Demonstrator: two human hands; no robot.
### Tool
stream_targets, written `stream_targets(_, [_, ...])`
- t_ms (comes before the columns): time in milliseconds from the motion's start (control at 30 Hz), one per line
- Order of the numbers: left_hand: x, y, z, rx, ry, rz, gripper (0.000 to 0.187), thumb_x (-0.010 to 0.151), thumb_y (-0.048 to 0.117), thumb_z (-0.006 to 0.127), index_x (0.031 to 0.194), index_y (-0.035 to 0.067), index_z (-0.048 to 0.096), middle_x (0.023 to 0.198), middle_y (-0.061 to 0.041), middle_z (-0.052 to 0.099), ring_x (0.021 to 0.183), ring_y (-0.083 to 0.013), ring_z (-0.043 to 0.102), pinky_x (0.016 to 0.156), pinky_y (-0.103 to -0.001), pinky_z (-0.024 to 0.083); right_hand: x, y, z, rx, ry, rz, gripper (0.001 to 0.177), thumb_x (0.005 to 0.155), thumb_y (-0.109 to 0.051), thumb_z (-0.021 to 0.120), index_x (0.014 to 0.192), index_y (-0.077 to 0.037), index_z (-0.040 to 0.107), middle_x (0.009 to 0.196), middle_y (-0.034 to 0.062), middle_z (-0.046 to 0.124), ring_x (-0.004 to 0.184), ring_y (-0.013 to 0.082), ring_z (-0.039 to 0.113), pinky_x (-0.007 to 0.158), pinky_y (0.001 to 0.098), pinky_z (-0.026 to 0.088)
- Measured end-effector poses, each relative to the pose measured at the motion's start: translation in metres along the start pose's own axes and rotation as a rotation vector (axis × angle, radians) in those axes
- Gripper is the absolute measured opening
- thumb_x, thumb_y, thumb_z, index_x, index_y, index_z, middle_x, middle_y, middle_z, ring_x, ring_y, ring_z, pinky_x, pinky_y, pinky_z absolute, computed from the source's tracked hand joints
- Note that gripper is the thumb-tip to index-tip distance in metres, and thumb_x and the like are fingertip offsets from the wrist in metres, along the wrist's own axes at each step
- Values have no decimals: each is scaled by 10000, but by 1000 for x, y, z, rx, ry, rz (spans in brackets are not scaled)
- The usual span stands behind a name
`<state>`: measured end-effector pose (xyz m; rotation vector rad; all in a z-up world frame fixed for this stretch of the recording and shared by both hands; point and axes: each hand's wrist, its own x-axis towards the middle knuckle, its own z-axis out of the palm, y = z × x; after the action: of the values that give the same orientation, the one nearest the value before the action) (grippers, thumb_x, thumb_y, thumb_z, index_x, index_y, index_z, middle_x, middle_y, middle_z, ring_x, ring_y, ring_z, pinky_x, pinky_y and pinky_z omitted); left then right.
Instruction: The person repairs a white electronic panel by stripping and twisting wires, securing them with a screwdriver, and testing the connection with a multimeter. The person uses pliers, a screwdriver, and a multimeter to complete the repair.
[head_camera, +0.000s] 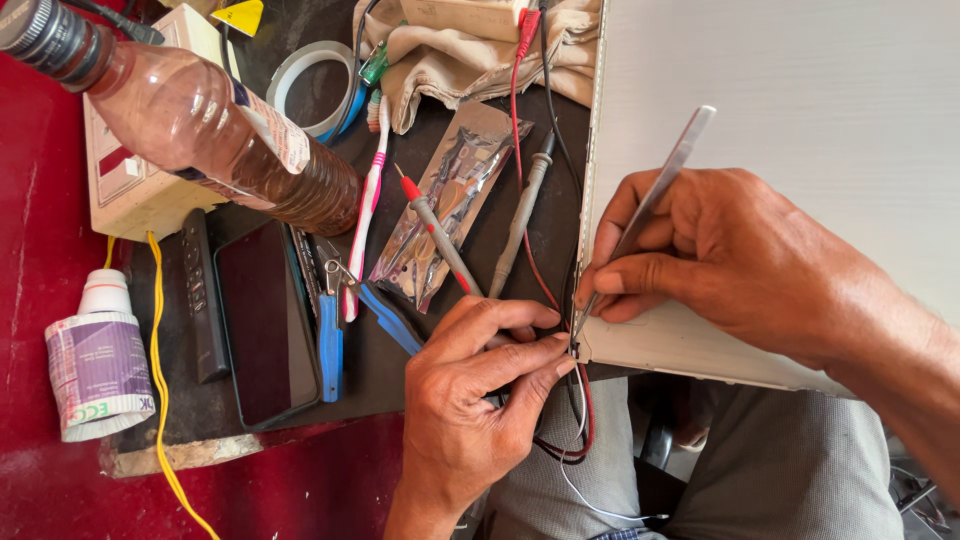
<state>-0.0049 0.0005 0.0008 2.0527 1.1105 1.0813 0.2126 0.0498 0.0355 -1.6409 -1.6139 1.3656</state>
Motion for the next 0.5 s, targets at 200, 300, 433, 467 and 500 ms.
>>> stream_targets(200, [0,0,0,-7,5,-2,161,816,24,844,970,41,800,1008,-57,735,887,-158,722,719,-252,605,-3,0,1,71,-11,9,161,838,-128,759,802,26,791,843,66,715,736,160,799,704,277,665])
stream_targets(300, [-1,0,0,-3,3,-7,164,814,25,843,971,40,797,1010,-58,739,889,-158,724,724,-254,604,-5,-4,2,-55,21,24,173,845,-157,782,816,3,840,847,46,698,721,173,764,708,292,628])
stream_targets(433, [0,0,1,-9,3,-13,161,818,26,843,972,42,799,1012,-59,737,885,-154,726,720,-251,608,-3,0,1,10,-4,-74,170,851,-122,757,797,28,814,874,60,707,749,171,766,717,287,625])
stream_targets(467, [0,0,0,-11,4,-13,160,819,26,843,973,43,800,1012,-59,735,885,-153,725,720,-250,610,-2,2,0,36,-20,-26,161,853,-121,749,823,33,784,854,83,732,755,175,778,712,287,645])
stream_targets(500, [0,0,1,-10,2,-13,159,819,27,843,971,43,800,1012,-58,736,885,-153,724,717,-250,609,1,3,-1,61,-36,20,158,855,-120,742,849,38,754,833,106,756,761,179,789,708,287,664])
